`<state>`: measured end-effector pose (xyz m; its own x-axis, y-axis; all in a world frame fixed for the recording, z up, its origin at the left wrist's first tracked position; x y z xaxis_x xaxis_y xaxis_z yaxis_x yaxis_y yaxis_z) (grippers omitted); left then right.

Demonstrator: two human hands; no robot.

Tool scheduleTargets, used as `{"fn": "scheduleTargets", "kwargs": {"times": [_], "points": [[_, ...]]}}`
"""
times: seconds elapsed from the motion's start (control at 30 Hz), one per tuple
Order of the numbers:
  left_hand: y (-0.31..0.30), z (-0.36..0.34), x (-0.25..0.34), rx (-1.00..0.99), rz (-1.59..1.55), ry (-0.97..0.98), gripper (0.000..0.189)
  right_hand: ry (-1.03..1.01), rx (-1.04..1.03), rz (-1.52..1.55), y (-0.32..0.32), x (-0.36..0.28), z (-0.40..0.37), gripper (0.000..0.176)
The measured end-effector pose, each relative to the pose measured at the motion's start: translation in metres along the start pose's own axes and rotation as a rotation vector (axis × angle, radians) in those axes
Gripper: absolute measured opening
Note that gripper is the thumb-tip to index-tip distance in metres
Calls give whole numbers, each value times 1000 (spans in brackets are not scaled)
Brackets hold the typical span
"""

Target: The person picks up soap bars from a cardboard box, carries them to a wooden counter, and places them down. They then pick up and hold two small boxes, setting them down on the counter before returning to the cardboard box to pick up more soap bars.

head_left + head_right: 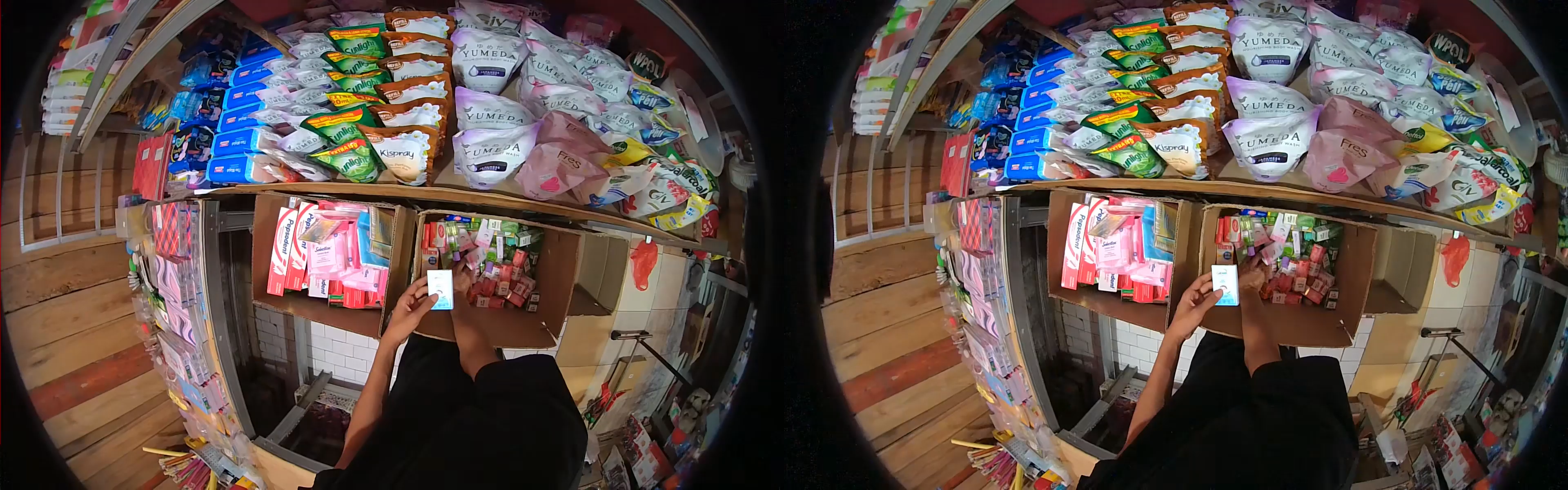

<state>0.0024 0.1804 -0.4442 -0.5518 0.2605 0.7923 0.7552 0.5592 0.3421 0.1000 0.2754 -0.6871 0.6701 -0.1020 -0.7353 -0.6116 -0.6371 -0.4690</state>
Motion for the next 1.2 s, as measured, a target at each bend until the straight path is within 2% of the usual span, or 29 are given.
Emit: {"fn": "scheduleTargets", "kwargs": {"times": [0.37,0.47,0.53,0.63,0.67,0.77,0.83,0.9,0.97,1.0,1.1,1.13,1.2], "points": [[4,3,3,-36,-21,-1,47,-22,69,-86,-16,-12,1,29],[9,2,8,-23,-38,5,43,-44,81,-71,-23,-12,1,29],[10,1,7,-23,-51,-3,42,-91,37,75,-28,-13,1,30],[13,3,6,-34,-64,0,42,-187,-172,581,-6,34,24,44],[13,4,6,-39,-64,1,42,-263,-19,359,6,66,35,42],[11,4,-2,-34,-20,-3,43,-142,-1,-72,-31,-8,7,42],[8,4,-3,-21,-15,-4,44,-165,117,-282,-28,-20,1,46],[7,4,-3,-16,-16,0,45,-103,32,-419,-27,-23,3,45],[6,4,-3,-18,-18,6,46,45,-256,-471,-27,-23,11,40],[6,4,-2,-21,-24,7,46,67,-278,-511,-32,-27,12,41],[6,3,-1,-14,-29,17,45,-115,-305,-742,-42,-44,9,41],[6,3,-1,-17,-24,14,45,20,-173,-551,-56,-41,5,41],[10,2,3,-11,-20,8,46,-84,-163,-429,-52,-9,11,43]]}}
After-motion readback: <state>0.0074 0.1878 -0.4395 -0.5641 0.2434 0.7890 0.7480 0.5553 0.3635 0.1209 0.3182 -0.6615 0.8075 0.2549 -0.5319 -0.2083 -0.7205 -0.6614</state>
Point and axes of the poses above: each hand's wrist, its own z-axis towards the middle knuckle, its own y-axis out of the palm, x = y × z, the point moved 5 cm from there along z, towards the middle knuckle, and after that the axes turned 2 degrees about z, right-handed, at the moved point
